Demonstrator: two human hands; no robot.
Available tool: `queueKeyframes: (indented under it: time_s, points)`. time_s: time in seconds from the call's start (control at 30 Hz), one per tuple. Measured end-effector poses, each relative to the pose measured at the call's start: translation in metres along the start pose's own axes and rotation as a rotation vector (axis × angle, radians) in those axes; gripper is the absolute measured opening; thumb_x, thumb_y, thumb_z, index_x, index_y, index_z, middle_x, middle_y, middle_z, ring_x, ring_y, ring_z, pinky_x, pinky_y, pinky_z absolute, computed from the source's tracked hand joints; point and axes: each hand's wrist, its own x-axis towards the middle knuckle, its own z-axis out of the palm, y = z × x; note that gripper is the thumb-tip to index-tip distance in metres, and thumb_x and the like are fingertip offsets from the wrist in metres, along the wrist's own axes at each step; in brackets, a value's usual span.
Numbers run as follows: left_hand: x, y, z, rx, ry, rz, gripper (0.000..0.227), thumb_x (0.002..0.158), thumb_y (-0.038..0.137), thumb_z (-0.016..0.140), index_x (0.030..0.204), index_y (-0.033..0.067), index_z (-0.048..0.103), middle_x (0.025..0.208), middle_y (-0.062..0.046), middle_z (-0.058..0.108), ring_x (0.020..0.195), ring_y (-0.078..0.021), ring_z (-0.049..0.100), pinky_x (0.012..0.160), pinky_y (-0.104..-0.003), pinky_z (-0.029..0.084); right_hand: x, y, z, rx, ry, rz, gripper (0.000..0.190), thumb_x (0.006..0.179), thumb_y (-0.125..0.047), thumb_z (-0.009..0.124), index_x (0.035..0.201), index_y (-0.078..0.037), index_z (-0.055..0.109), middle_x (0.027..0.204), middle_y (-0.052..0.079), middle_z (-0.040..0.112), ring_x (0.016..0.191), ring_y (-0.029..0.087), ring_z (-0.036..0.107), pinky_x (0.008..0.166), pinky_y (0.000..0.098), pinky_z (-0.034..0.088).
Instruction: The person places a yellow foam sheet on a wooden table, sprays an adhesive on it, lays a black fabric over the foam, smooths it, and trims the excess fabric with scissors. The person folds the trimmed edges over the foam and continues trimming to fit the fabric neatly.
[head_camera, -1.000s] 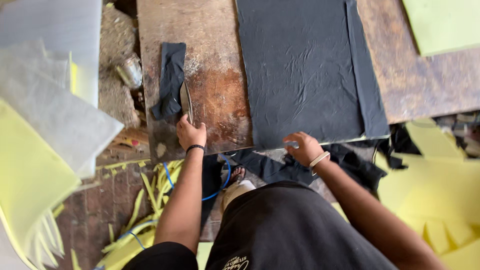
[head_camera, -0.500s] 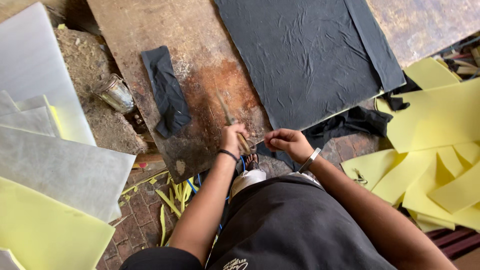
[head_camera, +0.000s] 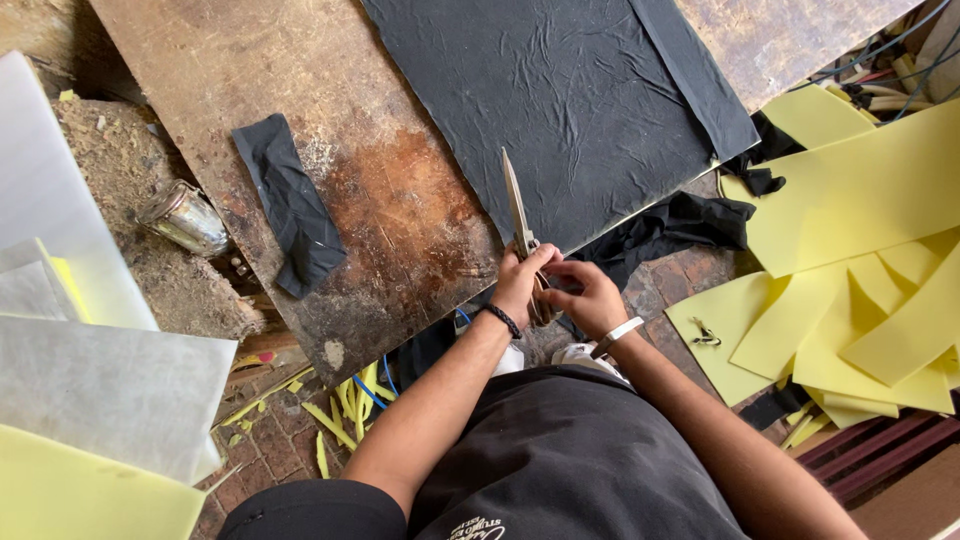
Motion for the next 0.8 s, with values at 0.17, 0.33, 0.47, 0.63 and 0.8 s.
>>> queueKeyframes:
  time_s: [0.17,0.33,0.47,0.63,0.8]
  points:
    - [-0.002,0.012,-0.001,0.282,0.09,-0.124,0.021,0.084,0.029,0.076,0.091,0.0121,0.066,0.09,-0.004,0.07,0.088,-0.0161,0.066,0.082,-0.035,0.054,0.0,0.007,-0.017,0.724,-0.316,0.264,0.044,0.09,-0.023,0.066,0.124,0.005,0.066,0.106,0.015,0.073,0.095,0.023,0.071,0.089,0.0376,0.056]
    - [-0.003,0.008,-0.007,0.056,-0.157,-0.069,0.016,0.079,0.027,0.064,0.077,0.0121,0.06,0.088,-0.007,0.07,0.085,-0.019,0.064,0.082,-0.036,0.053,-0.016,0.005,-0.021,1.279,-0.678,0.398,0.044,0.087,-0.018,0.06,0.123,0.008,0.063,0.106,0.015,0.073,0.09,0.024,0.071,0.088,0.0341,0.056]
    - [-0.005,-0.003,-0.008,0.112,-0.216,0.038,0.015,0.083,0.025,0.062,0.08,0.0104,0.06,0.087,-0.006,0.068,0.084,-0.0181,0.062,0.08,-0.035,0.051,-0.026,0.001,-0.02,1.096,-0.724,0.425,0.036,0.081,-0.013,0.07,0.115,-0.001,0.067,0.096,0.004,0.072,0.088,0.016,0.069,0.083,0.0275,0.056]
    - [-0.004,-0.01,-0.01,0.523,-0.218,-0.049,0.035,0.088,0.042,0.066,0.088,0.0075,0.07,0.085,-0.007,0.071,0.08,-0.0184,0.068,0.075,-0.035,0.057,-0.015,0.002,-0.029,0.774,-0.739,0.354,0.033,0.091,-0.028,0.081,0.106,0.0,0.072,0.072,0.001,0.06,0.06,0.012,0.058,0.055,0.0269,0.049]
    - [-0.009,-0.005,-0.035,0.752,0.153,-0.17,0.047,0.091,0.06,0.06,0.101,0.0165,0.076,0.085,-0.004,0.075,0.073,-0.0134,0.07,0.061,-0.029,0.056,-0.021,0.023,-0.047,-0.133,-0.386,0.292,0.041,0.083,-0.036,0.081,0.091,0.003,0.072,0.06,0.002,0.065,0.051,0.013,0.064,0.047,0.0264,0.052]
